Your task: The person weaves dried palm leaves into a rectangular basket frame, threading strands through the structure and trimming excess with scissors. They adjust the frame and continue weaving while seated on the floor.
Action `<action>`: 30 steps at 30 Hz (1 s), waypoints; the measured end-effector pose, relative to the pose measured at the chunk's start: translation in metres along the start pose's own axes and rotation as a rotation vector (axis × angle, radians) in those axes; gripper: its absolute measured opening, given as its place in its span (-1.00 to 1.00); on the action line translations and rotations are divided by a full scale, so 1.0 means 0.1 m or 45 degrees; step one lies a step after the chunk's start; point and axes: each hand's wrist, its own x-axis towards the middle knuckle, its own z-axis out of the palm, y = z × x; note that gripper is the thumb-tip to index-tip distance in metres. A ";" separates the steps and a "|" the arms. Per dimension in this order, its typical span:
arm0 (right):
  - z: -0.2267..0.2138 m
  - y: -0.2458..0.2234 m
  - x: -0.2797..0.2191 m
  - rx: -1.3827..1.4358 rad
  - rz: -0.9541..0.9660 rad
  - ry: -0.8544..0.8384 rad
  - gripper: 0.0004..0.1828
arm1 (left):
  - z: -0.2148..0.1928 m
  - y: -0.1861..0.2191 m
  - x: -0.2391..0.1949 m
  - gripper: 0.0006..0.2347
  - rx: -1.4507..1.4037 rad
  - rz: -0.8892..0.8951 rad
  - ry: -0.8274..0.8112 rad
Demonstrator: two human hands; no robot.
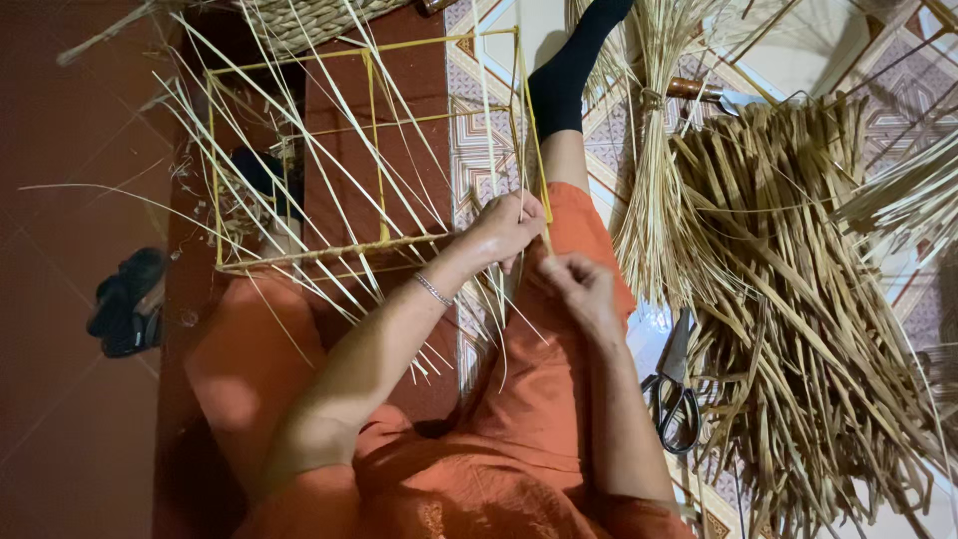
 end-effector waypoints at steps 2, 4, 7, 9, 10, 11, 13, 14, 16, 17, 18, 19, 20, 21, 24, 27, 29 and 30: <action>-0.15 -0.05 0.00 0.070 0.033 0.123 -0.75 | 0.00 0.04 -0.03 -0.84 0.076 -0.016 0.042; -0.30 -0.21 0.01 -0.091 -0.017 0.097 -0.75 | 0.04 0.09 -0.07 -0.82 0.162 -0.018 0.096; -0.35 -0.51 -0.04 -0.427 -0.108 0.048 -0.78 | 0.06 0.13 -0.12 -0.82 0.144 -0.029 0.147; -0.37 -0.75 -0.10 -0.654 -0.204 0.001 -0.80 | 0.06 0.16 -0.14 -0.81 0.142 -0.039 0.142; -0.38 -0.87 -0.12 -0.752 -0.264 -0.026 -0.81 | 0.04 0.17 -0.15 -0.81 0.142 -0.044 0.139; -0.39 -0.97 -0.15 -0.850 -0.320 -0.054 -0.82 | 0.04 0.18 -0.15 -0.81 0.131 -0.049 0.135; -0.47 -1.12 -0.20 -1.082 -0.557 -0.070 -0.85 | 0.04 0.18 -0.15 -0.80 0.109 -0.055 0.127; -0.54 -1.18 -0.22 -1.195 -0.679 -0.079 -0.86 | 0.03 0.17 -0.15 -0.80 0.109 -0.059 0.120; -0.77 -1.27 -0.26 -1.282 -0.735 -0.072 -0.86 | 0.03 0.16 -0.13 -0.81 0.102 -0.059 0.108; -0.90 -1.29 -0.26 -1.264 -0.680 -0.022 -0.85 | 0.04 0.15 -0.12 -0.81 0.103 -0.060 0.099; -1.03 -1.31 -0.26 -1.245 -0.626 0.028 -0.84 | 0.04 0.14 -0.10 -0.81 0.103 -0.060 0.090; -1.11 -1.30 -0.26 -1.226 -0.569 0.077 -0.84 | 0.04 0.12 -0.09 -0.81 0.104 -0.062 0.080; -1.14 -1.25 -0.21 -1.327 -0.502 0.100 -0.83 | 0.04 0.10 -0.06 -0.81 0.103 -0.058 0.086; -1.16 -1.18 -0.14 -1.429 -0.431 0.126 -0.81 | 0.06 0.09 -0.03 -0.80 0.103 -0.054 0.088; -1.05 -0.89 -0.05 -1.747 -0.537 0.172 -0.79 | 0.10 0.02 0.02 -0.80 0.130 -0.074 0.093; -0.82 -0.65 -0.09 -1.472 -0.910 0.184 -0.66 | 0.09 -0.03 0.07 -0.80 0.138 -0.063 0.071; -0.56 -0.50 -0.14 -1.294 -0.988 0.383 -0.81 | 0.09 -0.05 0.10 -0.81 0.131 -0.060 0.073; -0.39 -0.43 -0.18 -0.911 -0.610 0.342 -0.81 | 0.08 -0.06 0.10 -0.82 0.127 -0.070 0.087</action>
